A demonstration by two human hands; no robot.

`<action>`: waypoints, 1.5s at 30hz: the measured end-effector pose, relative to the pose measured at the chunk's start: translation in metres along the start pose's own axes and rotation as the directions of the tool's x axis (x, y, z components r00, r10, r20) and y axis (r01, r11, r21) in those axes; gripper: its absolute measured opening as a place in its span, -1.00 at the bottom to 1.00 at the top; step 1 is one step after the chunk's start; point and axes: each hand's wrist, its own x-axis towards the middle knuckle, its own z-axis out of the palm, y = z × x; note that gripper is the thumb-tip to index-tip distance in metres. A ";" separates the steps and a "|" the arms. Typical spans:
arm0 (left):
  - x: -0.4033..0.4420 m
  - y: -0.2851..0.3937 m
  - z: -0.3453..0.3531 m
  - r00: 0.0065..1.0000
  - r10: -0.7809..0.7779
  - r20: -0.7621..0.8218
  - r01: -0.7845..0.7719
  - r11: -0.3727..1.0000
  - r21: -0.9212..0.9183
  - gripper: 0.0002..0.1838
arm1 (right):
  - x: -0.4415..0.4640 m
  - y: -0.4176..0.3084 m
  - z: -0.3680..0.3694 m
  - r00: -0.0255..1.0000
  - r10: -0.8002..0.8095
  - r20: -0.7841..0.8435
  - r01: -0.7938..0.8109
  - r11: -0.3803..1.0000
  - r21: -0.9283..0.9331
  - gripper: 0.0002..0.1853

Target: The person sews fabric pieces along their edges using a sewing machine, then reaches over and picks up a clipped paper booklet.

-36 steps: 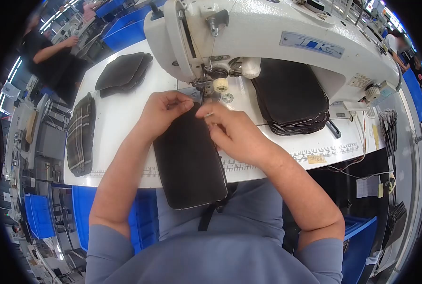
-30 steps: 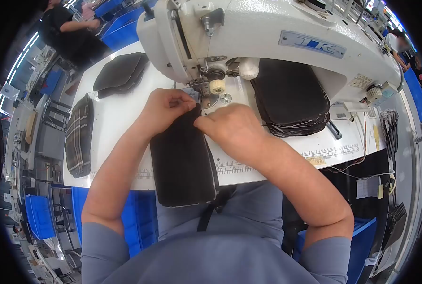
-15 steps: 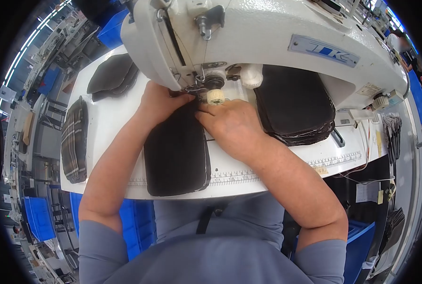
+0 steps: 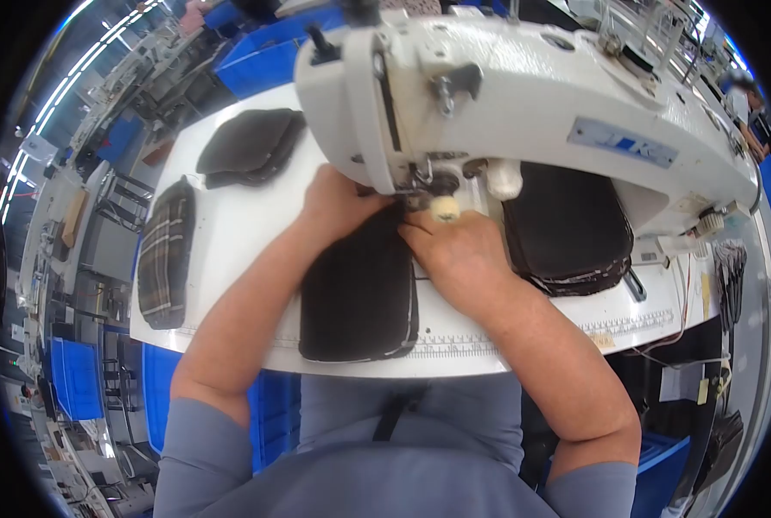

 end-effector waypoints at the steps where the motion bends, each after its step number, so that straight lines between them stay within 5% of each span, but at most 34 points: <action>1: 0.000 -0.001 0.000 1.000 0.004 -0.019 -0.004 1.000 0.012 -0.66 | 0.000 0.000 0.001 1.000 -0.012 -0.019 0.012 1.000 -0.003 -0.67; 8: -0.001 -0.001 0.001 1.000 0.017 -0.008 -0.018 0.999 -0.048 -0.70 | 0.000 0.000 0.008 0.999 -0.005 -0.052 0.005 1.000 0.004 -0.70; 14: -0.006 -0.009 0.007 0.950 0.274 -0.152 -0.275 0.961 0.019 -0.83 | 0.001 -0.001 0.006 0.997 0.020 -0.071 -0.013 0.996 0.090 -0.73; 16: -0.007 -0.008 0.005 0.909 0.395 -0.132 -0.354 0.899 0.258 -0.85 | 0.000 -0.001 0.008 0.998 0.019 -0.064 -0.014 0.997 0.075 -0.73; 20: -0.013 -0.009 -0.010 0.907 0.421 0.022 -0.391 0.822 0.415 -0.83 | -0.005 -0.005 0.003 0.993 0.063 -0.099 -0.047 0.986 0.162 -0.74; 23: -0.039 -0.019 -0.014 0.830 0.519 -0.203 -0.350 0.769 0.534 -0.80 | -0.007 -0.003 0.004 0.991 0.043 -0.130 -0.016 0.980 0.198 -0.75; 25: -0.073 -0.002 -0.022 0.902 0.407 -0.144 -0.382 0.908 0.172 -0.67 | -0.011 -0.003 0.004 0.987 0.010 -0.158 0.024 0.978 0.206 -0.75; 26: -0.089 0.005 -0.025 0.905 0.403 -0.138 -0.380 0.910 0.166 -0.67 | -0.012 -0.004 0.002 0.989 0.015 -0.150 0.017 0.977 0.211 -0.75; 28: -0.121 0.020 -0.030 0.818 0.576 -0.006 -0.571 0.809 -0.138 -0.51 | -0.016 -0.007 -0.008 0.995 -0.004 -0.095 0.023 0.979 0.203 -0.75; 29: -0.136 0.028 -0.034 0.824 0.560 0.086 -0.546 0.825 -0.145 -0.41 | -0.018 -0.007 -0.015 0.997 0.006 -0.082 0.011 0.979 0.204 -0.75; 34: -0.166 0.023 -0.016 0.823 0.568 -0.011 -0.567 0.822 -0.056 -0.70 | -0.040 -0.026 -0.051 0.997 -0.072 0.013 0.068 0.975 0.209 -0.71; 38: -0.162 0.027 -0.015 0.862 0.497 -0.098 -0.507 0.841 -0.188 -0.90 | -0.066 -0.048 -0.059 0.998 -0.057 0.007 0.052 0.950 0.307 -0.68; 45: -0.160 0.031 -0.019 0.936 0.339 -0.093 -0.350 0.877 -0.330 -0.92 | -0.077 -0.062 -0.057 0.999 -0.031 -0.036 0.040 0.958 0.285 -0.63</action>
